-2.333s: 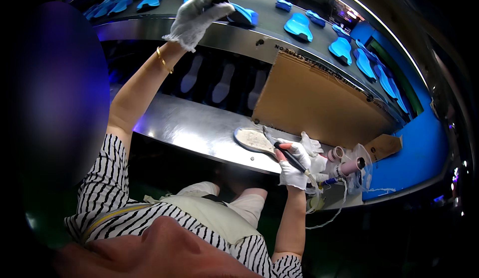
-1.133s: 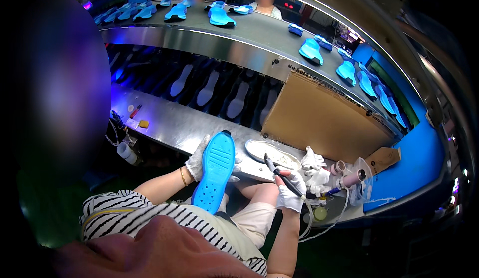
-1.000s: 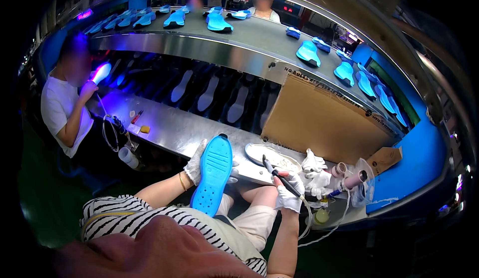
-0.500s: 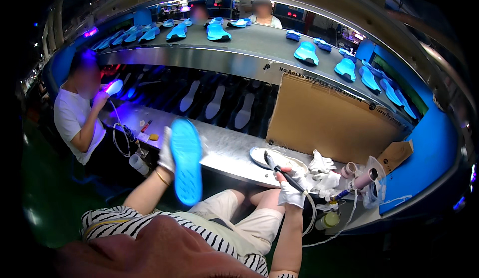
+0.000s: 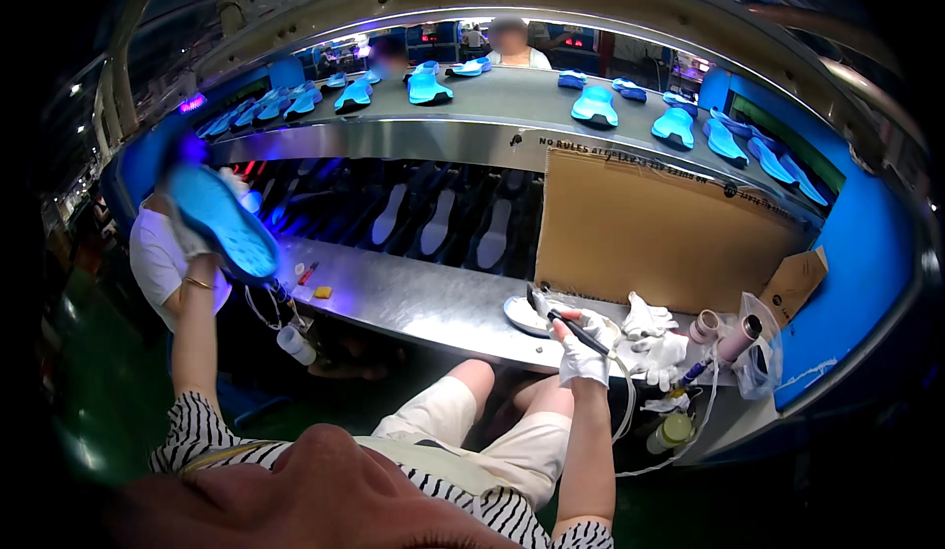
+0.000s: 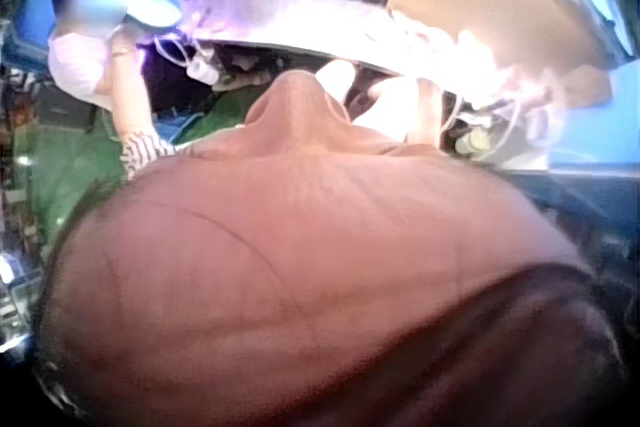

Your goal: The person applies adhesive to the inner surfaces of blue shoe soles using a brush tool, placing each sole back onto the conveyor belt when finished.

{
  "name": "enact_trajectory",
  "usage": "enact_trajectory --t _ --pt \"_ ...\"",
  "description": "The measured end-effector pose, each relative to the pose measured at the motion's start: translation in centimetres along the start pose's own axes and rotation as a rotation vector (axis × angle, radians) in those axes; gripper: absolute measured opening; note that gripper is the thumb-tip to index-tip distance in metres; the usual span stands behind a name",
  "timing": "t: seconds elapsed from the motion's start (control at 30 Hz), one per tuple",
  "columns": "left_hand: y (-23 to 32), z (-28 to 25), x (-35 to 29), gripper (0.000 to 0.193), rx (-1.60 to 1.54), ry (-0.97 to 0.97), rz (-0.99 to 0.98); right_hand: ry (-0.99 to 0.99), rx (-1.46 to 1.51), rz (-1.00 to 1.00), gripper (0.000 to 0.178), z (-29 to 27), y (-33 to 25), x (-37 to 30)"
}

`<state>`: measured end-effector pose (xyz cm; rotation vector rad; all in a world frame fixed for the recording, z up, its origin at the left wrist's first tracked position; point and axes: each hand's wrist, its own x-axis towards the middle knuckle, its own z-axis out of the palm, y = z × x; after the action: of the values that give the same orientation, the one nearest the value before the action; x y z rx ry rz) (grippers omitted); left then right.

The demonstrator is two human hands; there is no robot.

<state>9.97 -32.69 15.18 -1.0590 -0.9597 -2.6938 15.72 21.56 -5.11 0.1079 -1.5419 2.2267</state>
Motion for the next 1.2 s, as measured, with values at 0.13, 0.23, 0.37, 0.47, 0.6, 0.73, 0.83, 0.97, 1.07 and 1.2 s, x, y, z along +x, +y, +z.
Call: enact_trajectory --t 0.13,0.23,0.37,0.47,0.6,0.73,0.83,0.97,1.07,1.2 --pt "-11.6 2.7 -1.2 0.107 0.063 0.156 -0.285 -0.018 -0.022 -0.012 0.016 1.4 -0.9 -0.1" --pt "-21.0 4.9 -1.1 0.108 -0.185 0.15 -0.436 -0.018 -0.049 -0.057 0.018 1.3 -2.9 -0.9" --pt "-26.6 8.6 -2.9 0.106 -0.375 0.158 -0.597 -0.001 -0.085 -0.103 0.016 2.8 -5.3 -2.0" --pt "-28.0 9.3 -5.4 0.1 -0.436 0.194 -0.639 0.016 -0.024 -0.093 0.016 3.3 -4.9 -2.3" --pt "-29.4 8.2 -8.3 0.094 -0.451 0.205 -0.623 -0.076 0.017 -0.103 0.014 5.4 -2.9 -2.7" --pt "-30.2 9.7 -10.1 0.077 -0.445 0.295 -0.652 -0.171 -0.139 -0.1 0.015 8.9 -3.3 -3.6" --pt "-30.0 11.0 -11.1 0.078 -0.426 0.312 -0.669 -0.14 -0.138 -0.149 0.014 9.7 -2.2 -3.1" --pt "-31.4 10.8 -11.9 0.081 -0.202 0.288 -0.636 -0.026 -0.217 -0.271 0.015 11.2 -1.5 -3.1" --pt "-33.0 10.0 -12.0 0.079 -0.197 0.362 -0.658 -0.066 -0.321 -0.399 0.015 12.4 0.0 -3.6" --pt "-33.1 8.0 -12.0 0.078 -0.401 0.343 -0.717 -0.105 -0.073 -0.028 0.016 12.0 -1.3 -4.5"
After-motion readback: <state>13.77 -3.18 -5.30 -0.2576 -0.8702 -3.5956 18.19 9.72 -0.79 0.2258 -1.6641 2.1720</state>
